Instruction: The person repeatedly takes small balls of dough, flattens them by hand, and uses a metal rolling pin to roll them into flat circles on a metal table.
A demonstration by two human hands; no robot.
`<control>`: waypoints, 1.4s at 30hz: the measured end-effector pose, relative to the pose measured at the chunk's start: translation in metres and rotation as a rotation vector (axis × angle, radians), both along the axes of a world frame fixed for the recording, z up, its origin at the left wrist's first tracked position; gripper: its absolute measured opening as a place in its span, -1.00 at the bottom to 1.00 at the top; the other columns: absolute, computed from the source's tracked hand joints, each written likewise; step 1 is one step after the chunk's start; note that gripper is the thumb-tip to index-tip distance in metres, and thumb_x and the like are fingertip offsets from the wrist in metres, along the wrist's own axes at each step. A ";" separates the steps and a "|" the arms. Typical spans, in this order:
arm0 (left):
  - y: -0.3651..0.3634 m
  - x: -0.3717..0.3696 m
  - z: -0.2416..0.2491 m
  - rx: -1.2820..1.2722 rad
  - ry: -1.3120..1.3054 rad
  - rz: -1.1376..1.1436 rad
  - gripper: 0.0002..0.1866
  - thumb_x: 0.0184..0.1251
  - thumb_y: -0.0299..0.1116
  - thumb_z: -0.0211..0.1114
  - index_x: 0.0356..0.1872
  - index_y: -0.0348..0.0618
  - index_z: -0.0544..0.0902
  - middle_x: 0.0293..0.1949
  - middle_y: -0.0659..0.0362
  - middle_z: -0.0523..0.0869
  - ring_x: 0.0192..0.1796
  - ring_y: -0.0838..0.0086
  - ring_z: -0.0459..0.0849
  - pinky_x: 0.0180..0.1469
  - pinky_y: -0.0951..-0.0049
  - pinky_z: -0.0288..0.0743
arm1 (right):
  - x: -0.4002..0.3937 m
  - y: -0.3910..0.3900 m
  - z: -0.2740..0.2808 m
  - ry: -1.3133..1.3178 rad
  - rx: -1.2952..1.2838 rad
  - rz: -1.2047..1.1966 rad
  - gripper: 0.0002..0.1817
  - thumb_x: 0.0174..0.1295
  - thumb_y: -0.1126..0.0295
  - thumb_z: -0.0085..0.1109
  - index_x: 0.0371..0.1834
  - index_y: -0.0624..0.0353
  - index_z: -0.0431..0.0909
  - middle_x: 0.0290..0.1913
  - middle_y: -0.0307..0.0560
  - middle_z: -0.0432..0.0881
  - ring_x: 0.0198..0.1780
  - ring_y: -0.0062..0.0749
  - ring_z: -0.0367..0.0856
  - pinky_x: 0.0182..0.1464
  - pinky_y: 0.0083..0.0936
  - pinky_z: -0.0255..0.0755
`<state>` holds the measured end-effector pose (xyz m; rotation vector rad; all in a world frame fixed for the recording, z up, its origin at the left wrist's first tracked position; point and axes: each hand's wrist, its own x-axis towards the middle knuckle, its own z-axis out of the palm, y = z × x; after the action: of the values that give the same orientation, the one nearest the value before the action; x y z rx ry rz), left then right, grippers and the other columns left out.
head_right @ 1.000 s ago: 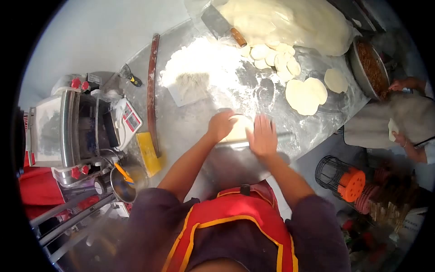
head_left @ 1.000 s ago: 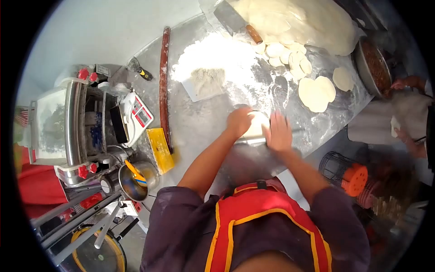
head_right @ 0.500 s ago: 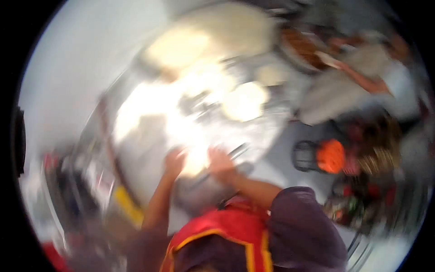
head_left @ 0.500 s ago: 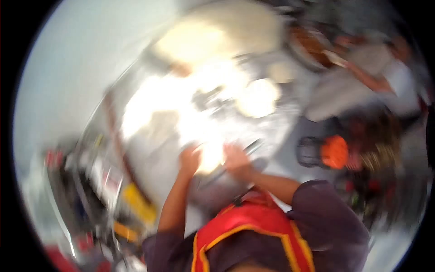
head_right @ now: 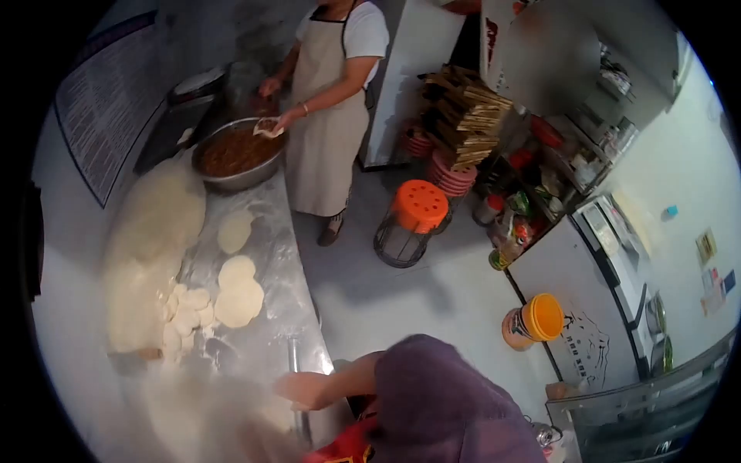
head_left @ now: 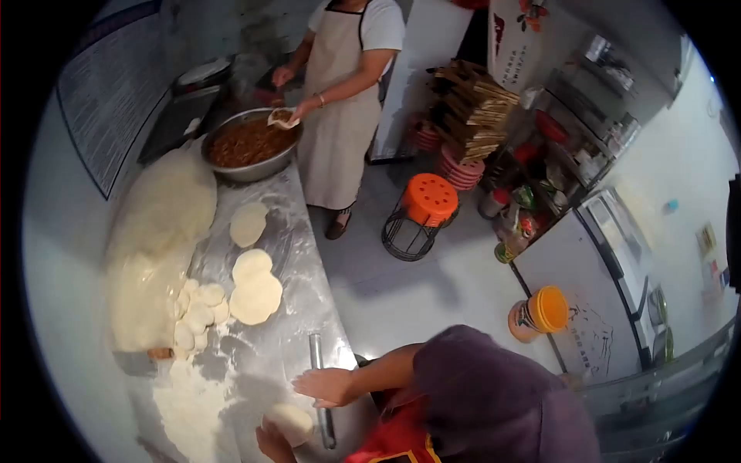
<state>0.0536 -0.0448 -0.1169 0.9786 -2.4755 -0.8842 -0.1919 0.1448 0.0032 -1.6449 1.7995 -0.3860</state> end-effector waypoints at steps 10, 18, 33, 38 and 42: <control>-0.012 -0.042 0.029 0.111 -0.059 -0.091 -0.40 0.37 0.07 0.29 -0.33 -0.50 0.62 -0.50 -0.18 0.67 -0.42 0.03 0.57 -0.27 0.00 0.44 | 0.030 -0.117 -0.094 0.090 -0.622 -0.176 -0.25 0.39 0.03 0.00 0.43 0.46 0.20 0.48 0.25 0.24 0.54 -0.01 0.11 0.56 -0.14 -0.08; 0.013 -0.014 0.036 0.441 -0.020 0.010 -0.48 0.43 -0.03 0.26 -0.02 -0.43 0.64 -0.16 -0.22 0.71 -0.16 0.06 0.62 -0.11 0.15 0.52 | 0.022 -0.027 -0.063 -0.015 -0.391 -0.153 -0.25 0.36 0.04 0.02 0.39 0.49 0.25 0.49 0.28 0.22 0.55 0.01 0.10 0.56 -0.11 -0.07; 0.040 -0.017 0.061 0.400 -0.309 -0.026 -0.62 0.31 -0.16 0.29 -0.29 -0.41 0.62 -0.29 -0.23 0.68 -0.27 -0.17 0.58 -0.16 0.01 0.44 | 0.021 -0.051 -0.069 0.369 -0.290 -0.027 -0.30 0.45 -0.01 -0.10 0.47 0.31 0.23 0.50 0.09 0.28 0.54 -0.13 0.19 0.58 -0.02 -0.12; 0.037 -0.068 0.061 0.196 -0.071 0.151 -0.63 0.24 -0.04 0.29 -0.14 -0.12 0.71 -0.18 -0.10 0.74 -0.10 -0.05 0.68 -0.06 -0.01 0.52 | 0.030 -0.136 -0.051 0.328 -0.526 -0.063 -0.39 0.40 0.13 0.00 0.42 0.26 0.30 0.47 0.15 0.30 0.53 -0.08 0.17 0.53 -0.03 -0.04; 0.053 -0.046 0.070 0.225 -0.127 0.358 -0.69 0.30 -0.12 0.25 -0.11 -0.10 0.73 -0.17 -0.07 0.75 -0.07 -0.03 0.69 -0.03 0.04 0.54 | 0.011 -0.016 -0.026 0.257 -0.231 0.074 -0.33 0.31 0.13 0.15 0.40 0.32 0.31 0.45 0.16 0.32 0.53 -0.06 0.18 0.53 -0.08 -0.02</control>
<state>0.0073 0.0082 -0.0471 1.5391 -2.2246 -1.0162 -0.1813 0.1287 -0.0229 -1.9921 1.9306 -0.3746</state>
